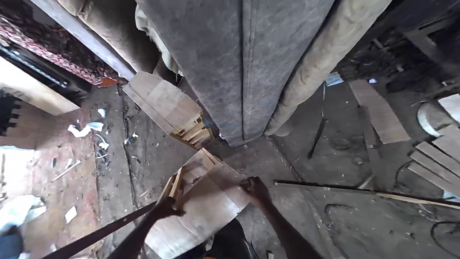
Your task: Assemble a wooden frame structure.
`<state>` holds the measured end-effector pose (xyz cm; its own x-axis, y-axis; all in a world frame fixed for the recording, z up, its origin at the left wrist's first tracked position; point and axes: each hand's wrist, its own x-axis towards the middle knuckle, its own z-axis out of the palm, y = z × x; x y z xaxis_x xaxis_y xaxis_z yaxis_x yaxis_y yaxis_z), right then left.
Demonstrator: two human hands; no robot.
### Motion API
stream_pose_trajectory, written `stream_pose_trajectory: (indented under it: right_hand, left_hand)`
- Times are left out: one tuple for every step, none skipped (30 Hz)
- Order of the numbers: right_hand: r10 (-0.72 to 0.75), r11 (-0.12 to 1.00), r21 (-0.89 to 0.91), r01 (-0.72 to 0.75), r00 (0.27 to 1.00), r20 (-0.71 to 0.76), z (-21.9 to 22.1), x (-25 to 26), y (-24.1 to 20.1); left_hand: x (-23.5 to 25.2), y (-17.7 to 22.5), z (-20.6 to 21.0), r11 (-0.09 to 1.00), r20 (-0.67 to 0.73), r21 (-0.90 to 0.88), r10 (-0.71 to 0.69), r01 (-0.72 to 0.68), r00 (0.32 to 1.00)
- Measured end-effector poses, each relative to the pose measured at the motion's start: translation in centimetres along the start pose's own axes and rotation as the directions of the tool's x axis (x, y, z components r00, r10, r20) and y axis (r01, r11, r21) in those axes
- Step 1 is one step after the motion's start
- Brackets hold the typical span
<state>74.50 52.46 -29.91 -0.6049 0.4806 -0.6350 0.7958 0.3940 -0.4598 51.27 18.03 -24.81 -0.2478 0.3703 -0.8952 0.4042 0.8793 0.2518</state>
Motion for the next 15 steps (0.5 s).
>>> stream_pose_trajectory:
  right_hand:
    - [0.022, 1.0, -0.018, -0.022, 1.0, 0.021, 0.6, -0.8, -1.3]
    - [0.037, 0.998, -0.044, -0.035, 0.998, 0.044, 1.4, -1.6, -2.4]
    - [0.047, 0.996, -0.074, -0.042, 0.997, 0.065, 2.4, -2.2, -3.4]
    - [0.06, 0.993, -0.109, -0.049, 0.993, 0.097, 3.6, -2.8, -4.3]
    - [0.07, 0.99, -0.132, -0.053, 0.989, 0.133, 4.7, -3.3, -4.9]
    - [0.081, 0.988, -0.142, -0.058, 0.984, 0.159, 5.6, -3.8, -5.4]
    - [0.097, 0.987, -0.142, -0.072, 0.979, 0.177, 6.3, -4.3, -5.8]
    - [0.119, 0.986, -0.134, -0.095, 0.976, 0.183, 7.0, -4.7, -6.2]
    - [0.146, 0.985, -0.123, -0.125, 0.973, 0.181, 7.4, -5.0, -6.9]
    - [0.159, 0.984, -0.106, -0.144, 0.974, 0.159, 7.8, -5.2, -7.7]
    - [0.151, 0.986, -0.082, -0.142, 0.981, 0.12, 8.1, -5.3, -8.5]
    - [0.124, 0.992, -0.043, -0.121, 0.989, 0.074, 8.5, -5.3, -9.2]
    - [0.107, 0.994, 0.024, -0.109, 0.993, 0.046, 8.9, -5.1, -9.8]
    - [0.123, 0.984, 0.121, -0.127, 0.991, 0.043, 9.1, -4.7, -10.4]
    - [0.159, 0.959, 0.231, -0.167, 0.986, 0.052, 9.1, -4.0, -10.9]
  left_hand:
    - [0.0, -0.9, -1.3, 0.999, 0.009, 0.032, 0.007, -0.007, 1.0]
    - [0.2, -1.9, -2.5, 0.998, 0.017, 0.06, 0.003, -0.004, 1.0]
    - [0.4, -3.1, -3.6, 0.997, 0.016, 0.083, -0.009, 0.007, 1.0]
    - [0.8, -4.2, -4.5, 0.993, 0.009, 0.112, -0.024, 0.023, 1.0]
    - [1.0, -4.9, -5.5, 0.99, 0.001, 0.134, -0.038, 0.038, 0.999]
    - [1.3, -5.3, -6.4, 0.986, -0.002, 0.163, -0.042, 0.042, 0.999]
    - [1.5, -5.5, -7.1, 0.979, 0.009, 0.202, -0.04, 0.038, 0.999]
    - [1.7, -5.6, -7.8, 0.968, 0.031, 0.249, -0.035, 0.027, 0.999]
    - [1.8, -5.7, -8.4, 0.959, 0.057, 0.282, -0.027, 0.01, 0.998]
    - [2.1, -5.9, -9.0, 0.95, 0.073, 0.312, -0.011, -0.012, 0.997]
    - [2.4, -6.2, -9.5, 0.941, 0.084, 0.336, 0.011, -0.039, 0.996]
    - [2.8, -6.8, -9.7, 0.936, 0.098, 0.347, 0.031, -0.064, 0.995]
    - [3.3, -7.5, -9.9, 0.934, 0.11, 0.346, 0.057, -0.092, 0.992]
    - [3.6, -8.0, -10.3, 0.934, 0.126, 0.335, 0.09, -0.128, 0.988]
    - [3.9, -8.6, -10.8, 0.934, 0.144, 0.311, 0.134, -0.174, 0.98]
